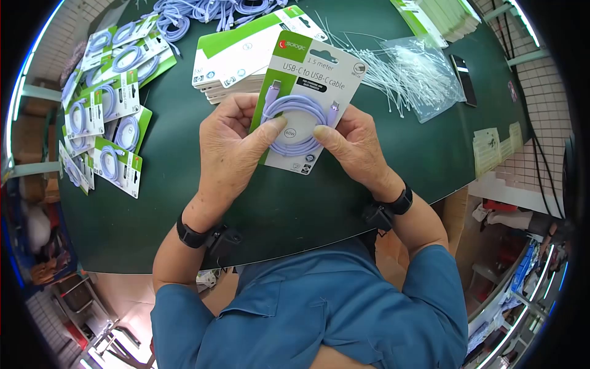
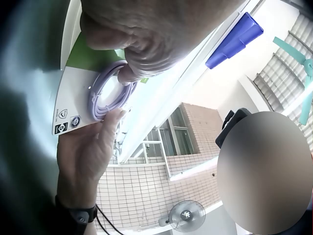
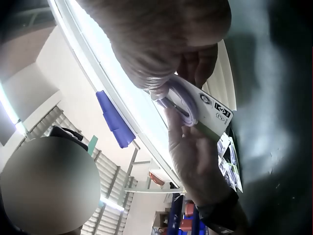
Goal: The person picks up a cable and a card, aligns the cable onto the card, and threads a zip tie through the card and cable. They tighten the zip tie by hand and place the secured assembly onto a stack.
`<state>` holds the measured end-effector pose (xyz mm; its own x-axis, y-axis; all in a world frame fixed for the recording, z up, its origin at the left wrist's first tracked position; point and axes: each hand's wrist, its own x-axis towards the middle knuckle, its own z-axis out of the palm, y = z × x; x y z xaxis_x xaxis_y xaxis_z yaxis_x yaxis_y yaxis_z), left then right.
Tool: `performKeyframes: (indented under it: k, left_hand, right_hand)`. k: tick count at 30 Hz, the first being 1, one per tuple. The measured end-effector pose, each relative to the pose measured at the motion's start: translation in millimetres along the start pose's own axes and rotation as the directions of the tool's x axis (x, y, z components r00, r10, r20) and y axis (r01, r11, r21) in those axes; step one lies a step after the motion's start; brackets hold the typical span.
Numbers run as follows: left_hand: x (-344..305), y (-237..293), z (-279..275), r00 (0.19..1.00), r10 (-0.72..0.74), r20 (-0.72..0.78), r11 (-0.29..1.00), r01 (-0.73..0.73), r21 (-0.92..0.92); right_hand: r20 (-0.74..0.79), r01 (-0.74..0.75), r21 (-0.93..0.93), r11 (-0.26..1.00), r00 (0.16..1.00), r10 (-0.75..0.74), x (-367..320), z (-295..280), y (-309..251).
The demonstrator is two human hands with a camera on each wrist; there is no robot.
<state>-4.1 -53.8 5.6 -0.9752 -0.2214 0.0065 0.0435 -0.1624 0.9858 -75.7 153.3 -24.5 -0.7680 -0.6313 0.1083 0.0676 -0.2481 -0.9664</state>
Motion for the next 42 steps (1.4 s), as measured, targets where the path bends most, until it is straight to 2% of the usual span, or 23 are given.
performKeyframes:
  k: [6,10,13,15,19,20,21,22,23,24,26,31,37,42]
  left_hand:
    - [2,-5,-1,0.998,0.004,0.068,0.987,0.008,-0.164]
    - [2,-10,-8,0.994,-0.010,0.109,0.989,0.026,-0.147]
    - [3,-11,-10,0.993,-0.056,0.105,0.987,0.070,-0.143]
    - [4,-8,-8,0.991,-0.079,0.108,0.985,0.094,-0.142]
    - [3,-1,7,0.987,-0.159,0.000,0.980,0.158,-0.118]
    - [1,0,14,0.992,0.027,-0.123,0.997,-0.018,0.074]
    - [-1,1,19,0.952,0.231,-0.202,0.945,-0.170,0.281]
    - [-2,2,21,0.870,0.437,-0.229,0.826,-0.288,0.485]
    - [-2,2,19,0.873,0.436,-0.219,0.823,-0.289,0.488]
    - [-1,3,15,0.816,0.571,-0.095,0.656,-0.384,0.649]
    - [-1,2,7,0.656,0.721,0.224,0.209,-0.514,0.832]
    - [8,0,10,0.591,0.728,0.347,0.047,-0.549,0.835]
    - [22,0,18,0.553,0.740,0.382,0.054,-0.615,0.787]
    - [29,-11,21,0.538,0.747,0.390,0.128,-0.693,0.710]
  right_hand:
    - [-0.013,-0.067,-0.027,0.997,0.998,0.067,0,-8,-11]
    - [0.020,-0.078,-0.005,0.997,0.997,0.079,0,-8,-8]
    - [0.024,-0.073,0.003,0.997,0.997,0.073,1,-7,-7]
    - [-0.007,-0.086,-0.058,0.995,0.996,0.086,3,-5,-8]
    - [-0.026,-0.053,-0.104,0.993,0.998,0.050,3,1,-3]
    - [-0.028,-0.033,-0.108,0.994,0.999,0.030,2,2,-2]
    - [-0.033,-0.032,-0.104,0.994,0.999,0.029,2,3,-2]
    - [-0.041,-0.032,-0.115,0.993,0.999,0.028,2,3,-3]
    - [-0.049,-0.031,-0.126,0.992,0.998,0.025,3,2,-5]
    - [-0.060,-0.031,-0.136,0.990,0.998,0.023,3,3,-7]
    - [-0.050,-0.029,-0.124,0.992,0.998,0.023,2,3,-6]
    - [-0.002,0.005,-0.106,0.994,1.000,-0.006,0,3,-3]
    - [-0.035,0.095,-0.119,0.988,0.994,-0.100,-3,8,-5]
    - [-0.057,0.065,-0.061,0.996,0.996,-0.069,-7,4,-3]
